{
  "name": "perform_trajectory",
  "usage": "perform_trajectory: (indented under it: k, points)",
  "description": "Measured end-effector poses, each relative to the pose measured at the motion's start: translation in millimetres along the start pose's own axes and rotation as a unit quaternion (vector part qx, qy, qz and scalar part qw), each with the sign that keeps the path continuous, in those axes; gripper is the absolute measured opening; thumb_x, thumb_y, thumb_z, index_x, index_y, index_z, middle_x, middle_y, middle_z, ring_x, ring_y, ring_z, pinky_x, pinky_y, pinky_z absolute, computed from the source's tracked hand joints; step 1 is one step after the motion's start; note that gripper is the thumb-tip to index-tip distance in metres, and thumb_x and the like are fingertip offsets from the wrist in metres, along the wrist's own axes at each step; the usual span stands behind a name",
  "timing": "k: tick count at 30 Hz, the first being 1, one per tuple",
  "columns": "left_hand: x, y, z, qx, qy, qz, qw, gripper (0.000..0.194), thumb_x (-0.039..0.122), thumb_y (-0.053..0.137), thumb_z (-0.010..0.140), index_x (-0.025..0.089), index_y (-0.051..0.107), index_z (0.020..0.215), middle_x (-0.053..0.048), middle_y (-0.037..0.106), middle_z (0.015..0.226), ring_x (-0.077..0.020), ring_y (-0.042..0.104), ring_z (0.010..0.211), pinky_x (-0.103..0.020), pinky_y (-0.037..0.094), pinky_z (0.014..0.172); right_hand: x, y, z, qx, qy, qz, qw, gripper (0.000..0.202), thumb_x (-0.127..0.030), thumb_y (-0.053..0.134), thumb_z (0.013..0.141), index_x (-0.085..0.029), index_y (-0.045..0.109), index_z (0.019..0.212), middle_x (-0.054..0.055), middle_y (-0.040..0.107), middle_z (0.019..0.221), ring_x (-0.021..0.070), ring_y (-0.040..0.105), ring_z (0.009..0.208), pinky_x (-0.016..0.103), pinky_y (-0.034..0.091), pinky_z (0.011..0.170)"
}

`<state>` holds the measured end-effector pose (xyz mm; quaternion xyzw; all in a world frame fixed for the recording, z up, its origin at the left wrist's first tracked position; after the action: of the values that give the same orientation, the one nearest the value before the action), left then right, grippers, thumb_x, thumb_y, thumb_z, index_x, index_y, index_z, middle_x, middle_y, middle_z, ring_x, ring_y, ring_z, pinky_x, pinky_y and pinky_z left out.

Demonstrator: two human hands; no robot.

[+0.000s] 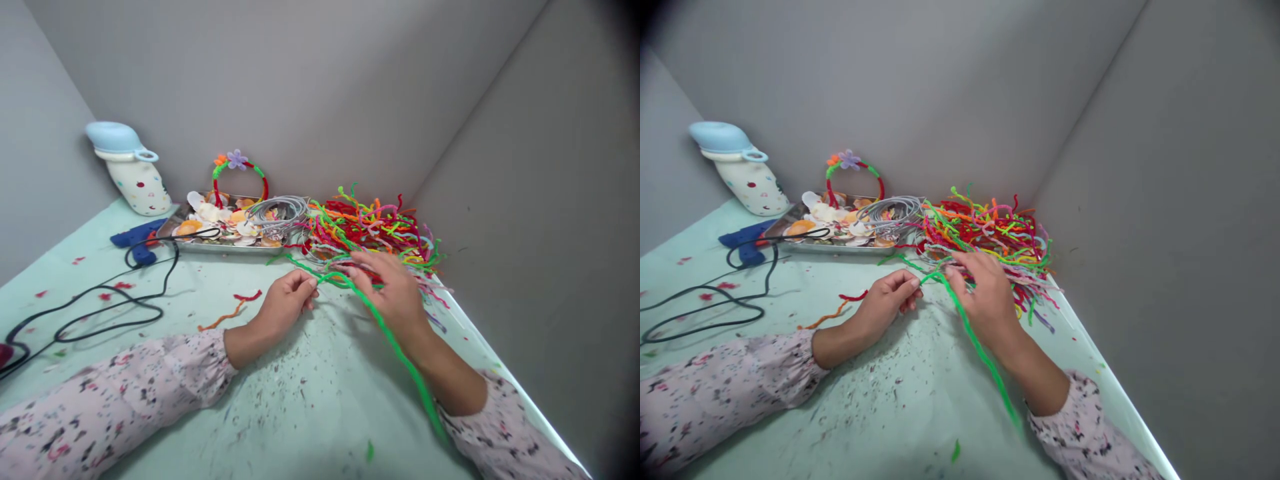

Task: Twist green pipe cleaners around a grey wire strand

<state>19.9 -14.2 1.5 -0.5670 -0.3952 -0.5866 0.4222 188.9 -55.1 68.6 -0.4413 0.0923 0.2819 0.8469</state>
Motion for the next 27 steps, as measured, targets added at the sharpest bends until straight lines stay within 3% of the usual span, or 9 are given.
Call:
perform_trajectory:
  k: [3, 5, 15, 23, 27]
  points:
    - [3, -0.6, -1, 0.011, 0.007, 0.006, 1.000, 0.023, 0.037, 0.053, 0.083, 0.017, 0.055, 0.071, 0.003, 0.053, 0.058, -0.0098, 0.046, 0.052, -0.021, 0.034, 0.050, -1, 14, -5, -0.124, 0.031, 0.054, 0.990, 0.022, -0.025, 0.051, 0.088, -0.021, 0.067, 0.103, 0.007, 0.067, 0.105, 0.0208, 0.061, 0.098, 0.035, 0.047, 0.086]
    - [5, -0.3, -2, 0.012, 0.011, 0.008, 1.000, 0.023, 0.037, 0.052, 0.083, 0.018, 0.055, 0.072, 0.003, 0.052, 0.057, -0.0099, 0.046, 0.052, -0.021, 0.034, 0.050, -3, 20, -8, -0.154, 0.051, 0.076, 0.984, 0.021, -0.024, 0.053, 0.086, -0.022, 0.068, 0.101, 0.006, 0.068, 0.103, 0.0198, 0.062, 0.095, 0.033, 0.048, 0.083]
    - [10, 5.5, -10, -0.033, 0.034, 0.028, 0.998, 0.023, 0.034, 0.050, 0.087, 0.016, 0.056, 0.074, 0.003, 0.051, 0.059, -0.0101, 0.046, 0.055, -0.022, 0.035, 0.054, -12, 28, -13, -0.171, 0.193, 0.137, 0.956, 0.014, -0.030, 0.056, 0.081, -0.021, 0.067, 0.080, -0.003, 0.066, 0.068, 0.0123, 0.058, 0.061, 0.022, 0.045, 0.059]
    - [3, 5.3, -9, -0.046, 0.014, 0.007, 0.999, 0.026, 0.036, 0.049, 0.088, 0.016, 0.056, 0.074, 0.002, 0.051, 0.059, -0.0097, 0.046, 0.054, -0.023, 0.035, 0.054, -10, 33, -13, -0.187, 0.233, 0.167, 0.940, 0.014, -0.028, 0.051, 0.079, -0.021, 0.063, 0.075, -0.003, 0.063, 0.065, 0.0112, 0.056, 0.058, 0.020, 0.042, 0.055]
    - [4, 5.4, -10, -0.045, 0.013, 0.010, 0.999, 0.026, 0.037, 0.049, 0.088, 0.016, 0.055, 0.073, 0.003, 0.051, 0.058, -0.0096, 0.046, 0.054, -0.023, 0.035, 0.054, -12, 29, -14, -0.166, 0.208, 0.126, 0.956, 0.017, -0.030, 0.051, 0.080, -0.021, 0.064, 0.074, -0.004, 0.063, 0.064, 0.0107, 0.053, 0.056, 0.021, 0.039, 0.054]
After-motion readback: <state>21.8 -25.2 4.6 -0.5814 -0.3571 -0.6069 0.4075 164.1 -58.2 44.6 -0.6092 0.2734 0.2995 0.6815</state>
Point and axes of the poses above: each hand's wrist, its own z-axis towards the middle knuckle, its own y-axis out of the palm, x = y × z, the point moved 3 cm from there along z, towards the middle knuckle
